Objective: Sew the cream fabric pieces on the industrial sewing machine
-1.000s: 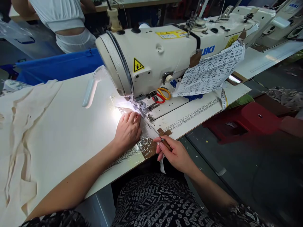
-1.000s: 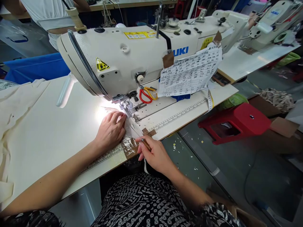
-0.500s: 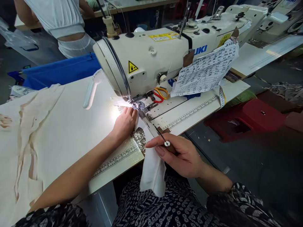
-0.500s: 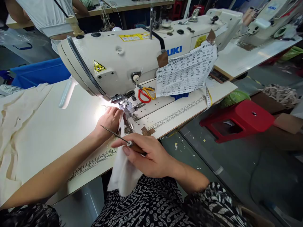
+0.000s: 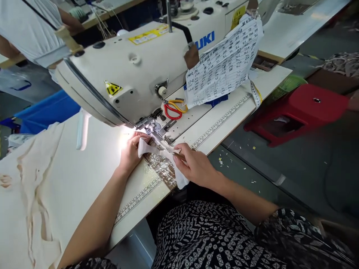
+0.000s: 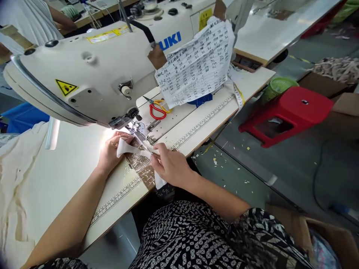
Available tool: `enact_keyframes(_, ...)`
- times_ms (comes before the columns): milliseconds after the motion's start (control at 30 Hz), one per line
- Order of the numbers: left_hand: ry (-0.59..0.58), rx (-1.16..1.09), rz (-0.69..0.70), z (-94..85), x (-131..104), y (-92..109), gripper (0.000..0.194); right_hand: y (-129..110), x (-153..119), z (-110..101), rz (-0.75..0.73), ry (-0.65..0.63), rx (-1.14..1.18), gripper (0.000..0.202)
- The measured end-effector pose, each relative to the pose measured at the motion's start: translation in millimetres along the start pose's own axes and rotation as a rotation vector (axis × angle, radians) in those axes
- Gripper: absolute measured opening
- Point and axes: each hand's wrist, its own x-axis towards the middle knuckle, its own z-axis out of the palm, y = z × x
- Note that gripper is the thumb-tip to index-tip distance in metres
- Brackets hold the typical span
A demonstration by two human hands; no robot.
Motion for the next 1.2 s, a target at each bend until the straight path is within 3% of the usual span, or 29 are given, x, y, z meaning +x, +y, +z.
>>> enact_keyframes(200,0.003,0.002,-0.028,1.5,0,1,0.032,-2,29,13,-0.100,0.081,-0.225,0.032)
enact_keyframes(367,0.034,-0.032,-0.050,6.1,0,-1,0.038,-2,41,20,-0.151,0.084,-0.261,0.032)
enact_keyframes(867,0.040,0.071,0.011,6.8,2,7,0.016,-2,47,25,-0.129,0.051,-0.322,0.034)
enact_keyframes(1000,0.043,0.016,-0.036,8.2,4,4,0.010,-2,46,27,-0.156,0.072,-0.352,0.029)
enact_keyframes(1200,0.073,-0.172,-0.148,8.9,5,4,0.020,-3,45,26,-0.158,0.068,-0.370,0.030)
